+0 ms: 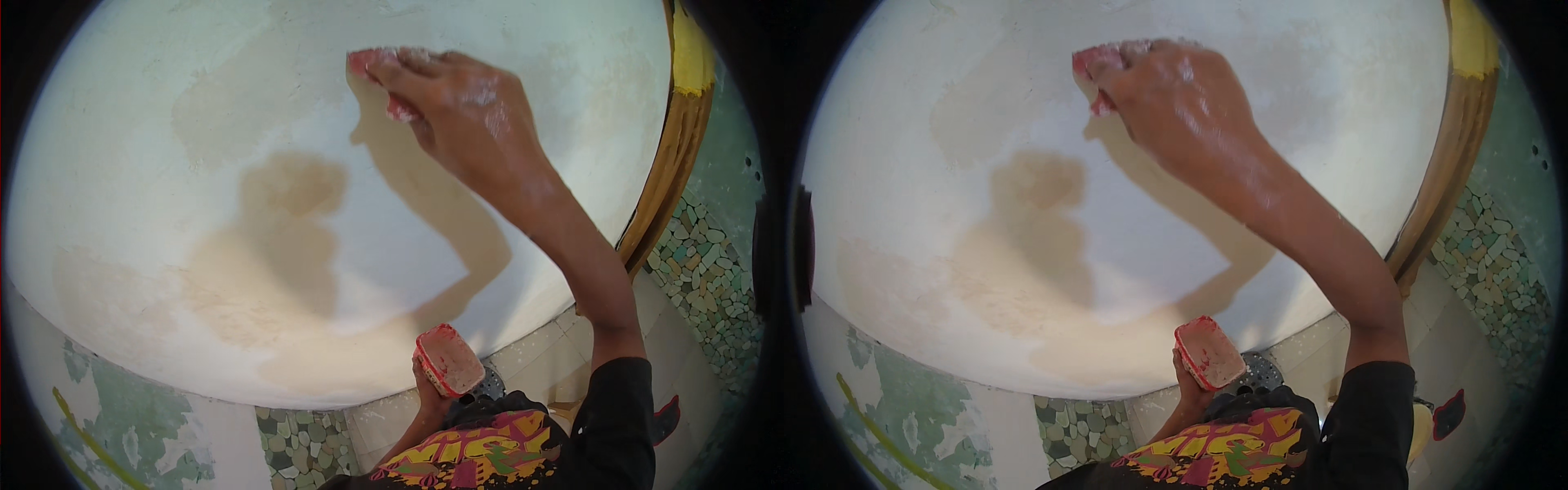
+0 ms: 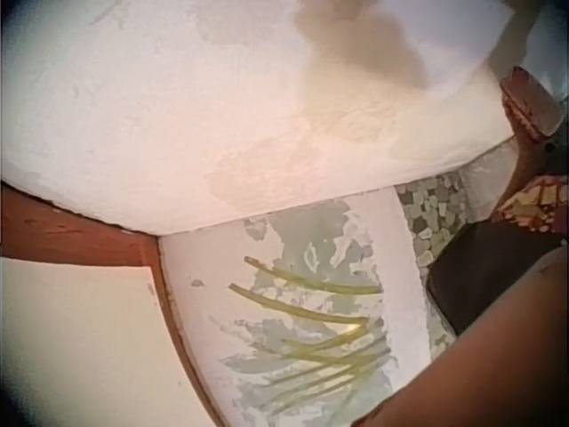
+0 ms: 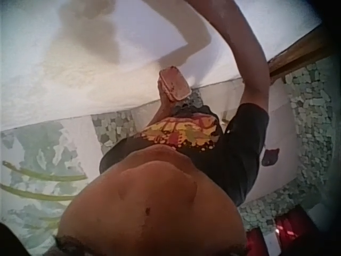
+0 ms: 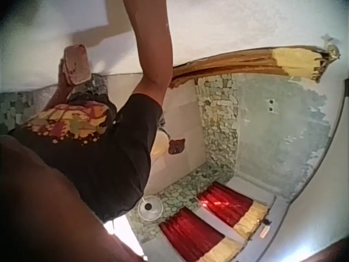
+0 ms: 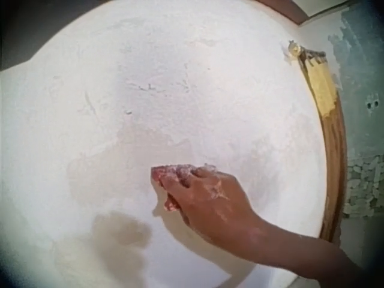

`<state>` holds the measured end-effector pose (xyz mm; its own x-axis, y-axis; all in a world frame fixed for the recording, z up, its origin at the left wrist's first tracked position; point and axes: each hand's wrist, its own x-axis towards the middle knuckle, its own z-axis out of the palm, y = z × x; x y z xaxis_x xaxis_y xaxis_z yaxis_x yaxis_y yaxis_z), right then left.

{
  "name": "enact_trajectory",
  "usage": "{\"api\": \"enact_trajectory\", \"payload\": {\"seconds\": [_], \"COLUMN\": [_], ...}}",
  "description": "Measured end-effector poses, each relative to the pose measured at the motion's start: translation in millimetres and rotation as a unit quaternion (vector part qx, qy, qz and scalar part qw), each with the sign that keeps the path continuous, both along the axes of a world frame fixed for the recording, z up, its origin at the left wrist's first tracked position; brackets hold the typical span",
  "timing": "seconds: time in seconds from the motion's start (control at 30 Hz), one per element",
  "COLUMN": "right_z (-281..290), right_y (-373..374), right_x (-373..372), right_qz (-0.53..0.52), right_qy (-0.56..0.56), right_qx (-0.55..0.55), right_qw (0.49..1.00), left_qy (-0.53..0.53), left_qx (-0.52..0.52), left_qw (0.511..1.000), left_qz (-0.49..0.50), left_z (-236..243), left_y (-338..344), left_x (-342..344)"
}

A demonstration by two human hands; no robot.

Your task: Applying plaster or joint compound to a wall using a putty knife.

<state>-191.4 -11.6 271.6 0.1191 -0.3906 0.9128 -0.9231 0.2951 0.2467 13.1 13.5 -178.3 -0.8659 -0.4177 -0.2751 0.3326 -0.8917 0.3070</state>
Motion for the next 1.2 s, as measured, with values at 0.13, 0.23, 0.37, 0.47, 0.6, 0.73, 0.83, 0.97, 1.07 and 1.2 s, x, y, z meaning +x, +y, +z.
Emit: {"api": "enact_trajectory", "payload": {"seconds": [0.13,0.23,0.37,0.47,0.6,0.73,0.83,0.97,1.07,1.2], "right_z": [-22,-8,49,26,-2,28,84,32,9,17], "right_y": [14,17,25,0,-9,0,15,-17,-19,-19], "right_x": [5,-4,-8,-12,13,1,38,3,30,20], "right_qz": [0.039,0.057,0.046,-0.032,-0.022,-0.005,0.002,-0.039,0.025,0.037], "right_qy": [-0.056,-0.083,-0.063,-0.056,-0.07,-0.09,-0.206,-0.032,-0.087,-0.086], "right_qx": [0.049,0.022,-0.044,-0.023,0.049,0.009,0.05,-0.019,0.072,0.085], "right_qw": [0.996,0.995,0.996,0.998,0.996,0.996,0.977,0.999,0.993,0.992], "left_qy": [0.003,-0.006,-0.004,-0.03,-0.029,-0.022,-0.016,-0.005,-0.015,0.0], "left_qx": [0.025,0.013,0.011,-0.011,0.002,0.003,0.009,0.027,0.01,0.011], "left_qw": [1.0,1.0,1.0,0.999,1.0,1.0,1.0,0.999,0.999,0.998], "left_qz": [-0.004,0.019,0.022,0.02,-0.006,-0.022,-0.023,-0.026,-0.028,-0.056], "left_z": [-3,-5,-8,-16,-6,9,6,15,21,18], "left_y": [-1,0,4,5,2,-4,-5,-3,-7,-11], "left_x": [3,4,-1,-4,2,4,3,5,6,10]}}
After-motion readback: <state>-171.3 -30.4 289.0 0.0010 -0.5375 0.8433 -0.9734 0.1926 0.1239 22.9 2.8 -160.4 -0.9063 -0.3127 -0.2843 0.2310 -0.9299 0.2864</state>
